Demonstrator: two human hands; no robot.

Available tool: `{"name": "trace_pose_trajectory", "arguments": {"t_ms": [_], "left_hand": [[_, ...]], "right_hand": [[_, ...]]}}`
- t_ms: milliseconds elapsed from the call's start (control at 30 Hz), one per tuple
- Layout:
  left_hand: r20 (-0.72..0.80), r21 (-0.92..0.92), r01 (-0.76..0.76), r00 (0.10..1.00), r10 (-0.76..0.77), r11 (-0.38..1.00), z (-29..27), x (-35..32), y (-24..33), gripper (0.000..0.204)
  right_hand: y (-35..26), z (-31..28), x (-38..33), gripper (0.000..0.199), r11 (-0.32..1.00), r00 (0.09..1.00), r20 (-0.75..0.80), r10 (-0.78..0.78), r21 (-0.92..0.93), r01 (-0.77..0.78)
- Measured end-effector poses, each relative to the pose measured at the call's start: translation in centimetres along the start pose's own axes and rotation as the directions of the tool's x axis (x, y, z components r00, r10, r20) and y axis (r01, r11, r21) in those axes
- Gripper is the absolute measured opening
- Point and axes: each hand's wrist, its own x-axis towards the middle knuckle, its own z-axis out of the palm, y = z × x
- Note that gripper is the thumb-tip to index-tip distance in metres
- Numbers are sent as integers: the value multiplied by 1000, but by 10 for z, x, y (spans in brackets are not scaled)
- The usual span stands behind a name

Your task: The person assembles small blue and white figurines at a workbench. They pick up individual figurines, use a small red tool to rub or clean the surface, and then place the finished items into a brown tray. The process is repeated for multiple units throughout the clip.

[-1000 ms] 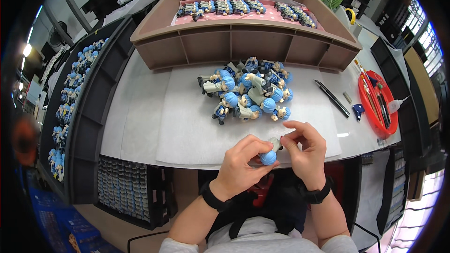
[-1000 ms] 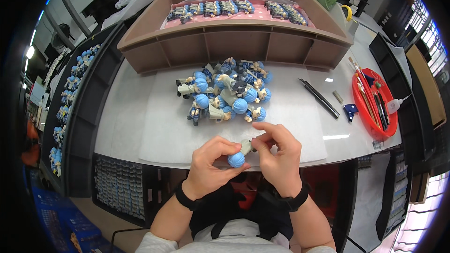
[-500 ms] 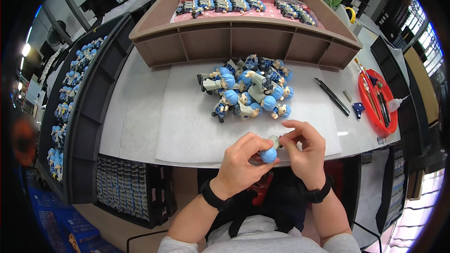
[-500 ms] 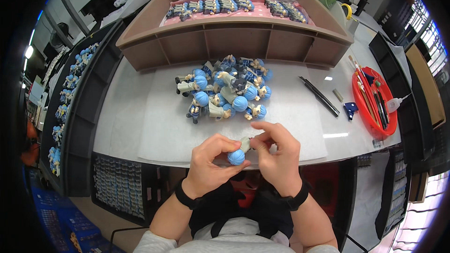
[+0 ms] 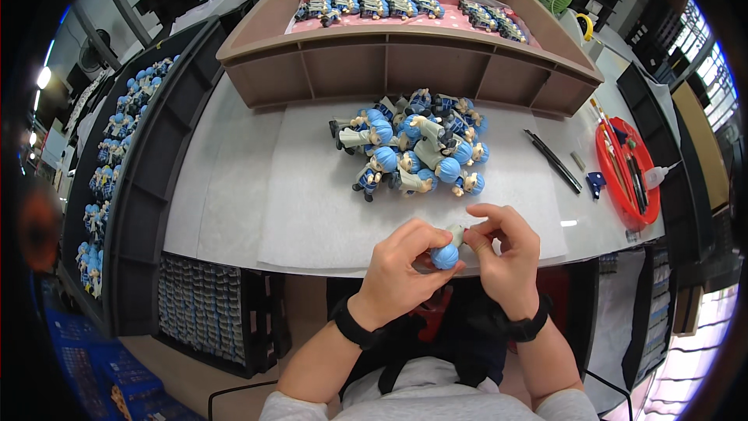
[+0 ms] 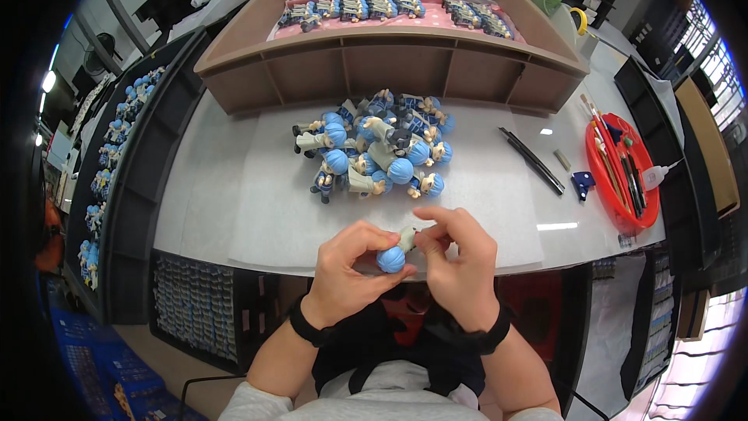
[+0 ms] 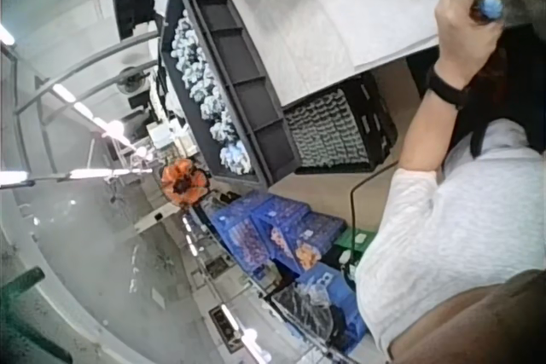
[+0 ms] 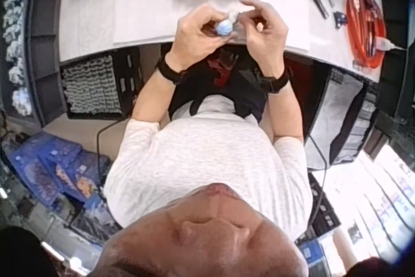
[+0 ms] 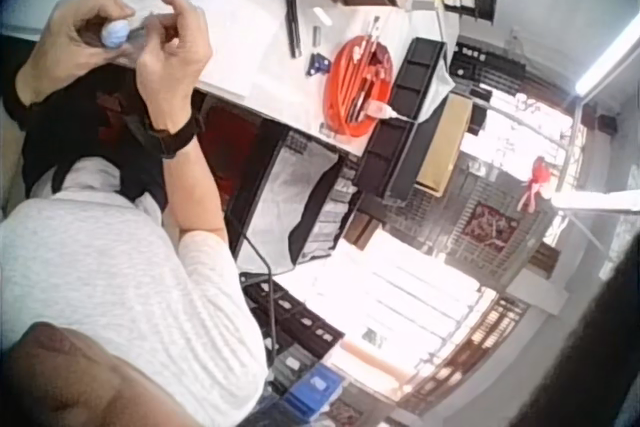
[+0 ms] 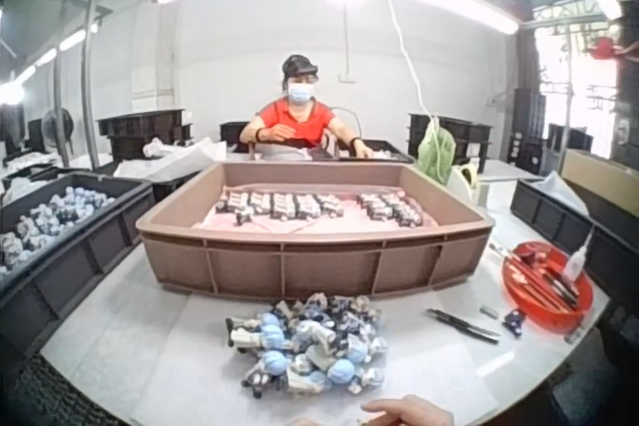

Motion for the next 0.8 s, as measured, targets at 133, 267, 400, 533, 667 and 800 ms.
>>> {"name": "trace_pose_trajectory", "arguments": {"t_ms": [133, 267, 400, 533, 667, 800], "left_hand": [[4, 24, 18, 1000, -18, 1000, -1, -2, 1, 31], [4, 24, -5, 1000, 5, 1000, -1, 1, -3, 32], [7, 5, 47, 999, -47, 999, 0, 0, 1, 31], [16, -25, 56, 998, -56, 998, -1, 1, 1, 30], [37, -153, 135, 991, -131, 979, -5, 0, 4, 30], [23, -214, 139, 990, -137, 967, -9, -1, 5, 35]], "right_hand": [[-7, -3, 2, 31, 999, 999, -36, 21, -27, -22], [2, 0, -3, 31, 1000, 1000, 6, 18, 10, -18], [3, -8, 8, 29, 991, 998, -55, 33, -125, -40], [11, -21, 13, 27, 977, 991, -114, 65, -197, -86], [11, -24, 16, 24, 838, 976, -29, -215, -519, 169], [-13, -19, 5, 20, 914, 985, -94, -144, -393, 96]]}}
